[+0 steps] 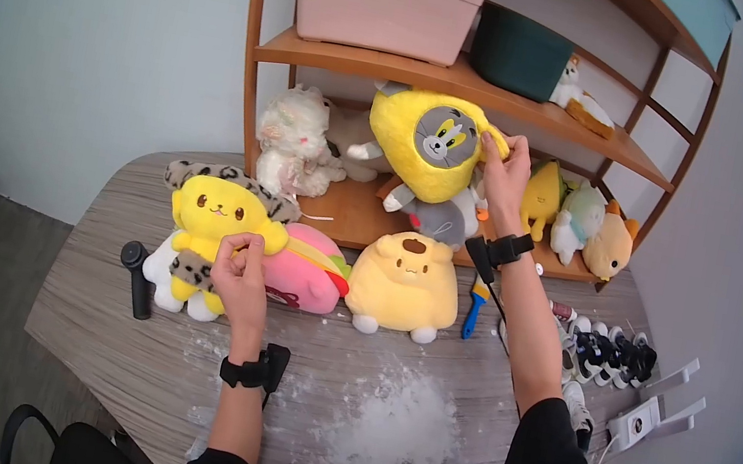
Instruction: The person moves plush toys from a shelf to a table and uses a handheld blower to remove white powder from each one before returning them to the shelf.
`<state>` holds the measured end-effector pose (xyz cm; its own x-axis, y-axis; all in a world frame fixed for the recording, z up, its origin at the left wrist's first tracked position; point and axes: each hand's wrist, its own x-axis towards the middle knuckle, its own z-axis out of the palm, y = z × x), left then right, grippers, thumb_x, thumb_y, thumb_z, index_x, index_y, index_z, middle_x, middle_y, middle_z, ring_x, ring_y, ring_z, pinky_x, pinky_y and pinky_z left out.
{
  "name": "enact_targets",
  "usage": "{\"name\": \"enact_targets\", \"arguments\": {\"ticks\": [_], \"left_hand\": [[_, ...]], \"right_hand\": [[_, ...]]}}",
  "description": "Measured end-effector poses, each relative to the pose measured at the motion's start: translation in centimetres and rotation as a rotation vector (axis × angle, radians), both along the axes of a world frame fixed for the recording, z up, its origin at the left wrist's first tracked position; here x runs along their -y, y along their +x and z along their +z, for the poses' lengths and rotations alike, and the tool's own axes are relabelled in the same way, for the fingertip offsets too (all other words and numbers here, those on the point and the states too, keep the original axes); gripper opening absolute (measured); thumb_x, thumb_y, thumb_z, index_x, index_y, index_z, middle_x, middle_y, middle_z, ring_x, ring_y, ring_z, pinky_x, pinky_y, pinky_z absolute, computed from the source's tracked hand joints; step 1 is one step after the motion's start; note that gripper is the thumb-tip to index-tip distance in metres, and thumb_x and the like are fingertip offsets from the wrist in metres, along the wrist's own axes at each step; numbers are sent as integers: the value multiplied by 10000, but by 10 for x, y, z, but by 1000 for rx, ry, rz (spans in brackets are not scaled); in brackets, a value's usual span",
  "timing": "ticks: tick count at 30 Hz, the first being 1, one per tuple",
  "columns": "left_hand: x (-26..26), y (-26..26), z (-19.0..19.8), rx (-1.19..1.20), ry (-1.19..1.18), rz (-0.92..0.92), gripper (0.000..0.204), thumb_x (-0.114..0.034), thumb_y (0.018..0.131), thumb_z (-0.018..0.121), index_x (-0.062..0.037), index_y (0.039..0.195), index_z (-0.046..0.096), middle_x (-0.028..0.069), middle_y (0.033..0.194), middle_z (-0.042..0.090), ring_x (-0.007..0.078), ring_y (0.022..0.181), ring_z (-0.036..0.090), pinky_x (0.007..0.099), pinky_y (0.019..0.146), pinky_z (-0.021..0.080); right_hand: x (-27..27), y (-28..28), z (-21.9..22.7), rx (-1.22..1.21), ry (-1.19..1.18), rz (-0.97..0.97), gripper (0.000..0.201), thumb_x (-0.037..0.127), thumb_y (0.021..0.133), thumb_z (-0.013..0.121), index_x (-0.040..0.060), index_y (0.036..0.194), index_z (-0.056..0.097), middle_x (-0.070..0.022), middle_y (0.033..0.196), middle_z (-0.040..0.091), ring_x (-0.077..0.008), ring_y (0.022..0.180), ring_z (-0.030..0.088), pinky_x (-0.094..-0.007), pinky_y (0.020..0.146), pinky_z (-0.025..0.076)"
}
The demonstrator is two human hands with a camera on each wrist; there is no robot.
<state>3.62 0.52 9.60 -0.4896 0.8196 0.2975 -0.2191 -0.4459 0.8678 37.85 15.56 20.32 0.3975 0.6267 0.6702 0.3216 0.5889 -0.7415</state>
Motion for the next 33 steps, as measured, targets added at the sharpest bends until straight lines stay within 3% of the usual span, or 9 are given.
{"name": "enact_targets", "arguments": {"ticks": [4,9,11,13,16,19,22,27,33], "left_hand": [[-3,3,-4,-71,28,-22,71,-96,966,622,-39,951,585,-98,619,454,-16,539,332,184,493,234],[27,42,12,-510,26,-465,175,-158,907,704,-53,1043,669,-33,688,598,52,592,514,208,561,414],[41,64,20,-887,-4,-666,241,-220,878,726,-86,1076,693,23,775,660,155,769,628,289,678,503],[45,87,10,-1039,250,-724,286,-270,858,731,-115,1096,700,85,1006,702,271,1073,619,361,907,500],[48,110,-18,-1160,323,-793,394,-324,860,722,-98,1179,667,143,1297,619,339,1348,448,445,1105,373],[49,116,-47,-1331,135,-797,565,-382,890,690,-57,1333,558,162,1436,514,372,1462,278,478,1175,273],[47,120,-55,-1313,95,-829,719,-393,887,673,-22,1447,416,179,1502,433,392,1477,222,558,1174,231],[49,125,-67,-1377,25,-846,831,-426,879,670,-23,1509,307,166,1570,328,402,1500,119,577,1184,174],[48,125,-67,-1379,-20,-853,917,-468,876,663,-16,1540,221,191,1600,248,427,1505,45,581,1191,109]], "right_hand": [[24,5,6,-103,-92,56,253,180,924,694,12,929,504,-77,902,646,-97,753,589,-264,697,518],[23,34,-6,-56,-142,-82,232,189,944,654,10,940,507,-107,939,649,-135,810,618,-296,708,513],[31,34,-4,34,-86,-186,220,186,948,638,2,966,518,-123,967,661,-172,855,632,-322,757,510],[53,29,4,151,39,-298,215,180,948,625,-7,1003,534,-135,999,672,-215,908,641,-349,821,502],[81,38,3,211,40,-365,227,172,945,617,1,1090,578,-143,1075,665,-266,994,626,-366,899,469],[124,32,-15,221,43,-429,225,159,940,620,-1,1094,588,-152,1093,648,-278,1010,619,-371,900,466],[167,29,-45,288,-1,-519,215,135,935,616,-1,1097,581,-155,1083,640,-296,994,621,-377,875,469],[216,10,-79,417,-112,-635,195,83,930,602,3,1103,562,-150,1089,635,-318,945,622,-390,818,475],[221,11,-87,366,-27,-680,163,59,896,640,10,1023,549,-142,1097,640,-329,911,611,-398,799,475]]}}
